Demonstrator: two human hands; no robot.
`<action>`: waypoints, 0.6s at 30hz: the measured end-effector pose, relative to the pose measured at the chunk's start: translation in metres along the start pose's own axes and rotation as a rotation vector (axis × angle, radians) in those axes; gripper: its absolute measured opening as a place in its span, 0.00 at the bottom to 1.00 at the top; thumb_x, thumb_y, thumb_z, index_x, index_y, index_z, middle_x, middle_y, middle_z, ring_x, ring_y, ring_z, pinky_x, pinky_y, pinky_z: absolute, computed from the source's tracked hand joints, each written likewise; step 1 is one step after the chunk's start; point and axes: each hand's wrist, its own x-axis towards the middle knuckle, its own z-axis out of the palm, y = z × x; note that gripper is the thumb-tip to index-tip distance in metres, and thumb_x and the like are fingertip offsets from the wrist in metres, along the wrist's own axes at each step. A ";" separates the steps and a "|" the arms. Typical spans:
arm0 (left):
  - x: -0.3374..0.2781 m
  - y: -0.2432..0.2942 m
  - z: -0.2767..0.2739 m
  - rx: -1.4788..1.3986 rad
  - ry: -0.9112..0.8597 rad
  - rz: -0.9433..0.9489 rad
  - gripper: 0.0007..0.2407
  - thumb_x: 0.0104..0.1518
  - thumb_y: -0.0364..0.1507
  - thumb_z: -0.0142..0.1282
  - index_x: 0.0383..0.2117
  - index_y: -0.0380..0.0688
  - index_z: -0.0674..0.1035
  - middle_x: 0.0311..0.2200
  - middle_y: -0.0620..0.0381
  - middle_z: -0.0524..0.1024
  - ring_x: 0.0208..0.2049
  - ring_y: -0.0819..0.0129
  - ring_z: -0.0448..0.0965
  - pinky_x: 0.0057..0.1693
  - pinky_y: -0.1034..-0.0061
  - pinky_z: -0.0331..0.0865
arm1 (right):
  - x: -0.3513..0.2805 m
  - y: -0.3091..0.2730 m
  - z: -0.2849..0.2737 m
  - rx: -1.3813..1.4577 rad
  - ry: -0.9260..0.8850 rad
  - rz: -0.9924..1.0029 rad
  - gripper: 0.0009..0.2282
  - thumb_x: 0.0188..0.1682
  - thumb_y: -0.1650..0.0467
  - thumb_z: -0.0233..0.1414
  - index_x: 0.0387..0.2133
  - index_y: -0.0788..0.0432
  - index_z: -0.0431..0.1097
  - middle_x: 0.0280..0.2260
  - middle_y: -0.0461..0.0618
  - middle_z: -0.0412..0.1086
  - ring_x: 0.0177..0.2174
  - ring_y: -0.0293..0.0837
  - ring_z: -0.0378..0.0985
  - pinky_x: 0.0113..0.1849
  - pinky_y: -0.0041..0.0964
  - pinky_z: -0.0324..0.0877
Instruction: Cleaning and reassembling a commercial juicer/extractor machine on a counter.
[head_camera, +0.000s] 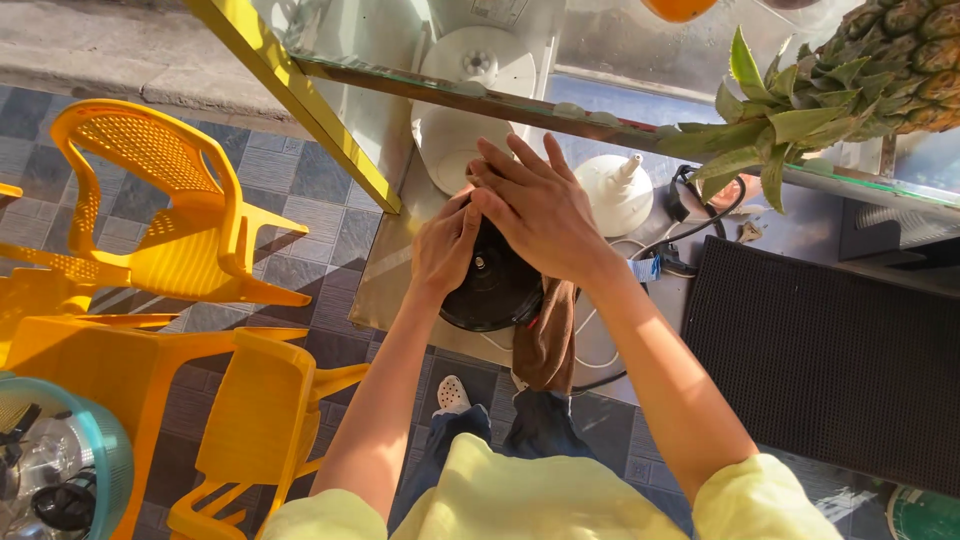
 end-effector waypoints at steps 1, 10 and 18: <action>-0.002 0.009 -0.006 -0.034 0.007 0.013 0.27 0.65 0.54 0.28 0.53 0.61 0.81 0.62 0.64 0.71 0.49 0.50 0.79 0.52 0.61 0.70 | 0.000 0.006 -0.004 0.212 -0.092 0.036 0.14 0.64 0.68 0.46 0.61 0.56 0.69 0.68 0.50 0.59 0.68 0.55 0.56 0.67 0.51 0.48; 0.001 -0.005 0.004 -0.019 0.033 0.032 0.29 0.65 0.55 0.27 0.51 0.57 0.82 0.61 0.59 0.73 0.52 0.48 0.77 0.57 0.60 0.67 | 0.023 0.024 0.024 -0.420 -0.035 -0.023 0.14 0.57 0.63 0.58 0.46 0.62 0.71 0.35 0.56 0.72 0.30 0.56 0.79 0.31 0.47 0.72; -0.002 0.001 -0.001 -0.077 0.032 0.046 0.30 0.65 0.56 0.26 0.49 0.55 0.83 0.60 0.60 0.73 0.52 0.48 0.77 0.57 0.59 0.67 | 0.013 0.012 -0.001 -0.301 0.065 -0.211 0.16 0.49 0.69 0.55 0.49 0.65 0.72 0.28 0.58 0.73 0.25 0.57 0.78 0.27 0.46 0.72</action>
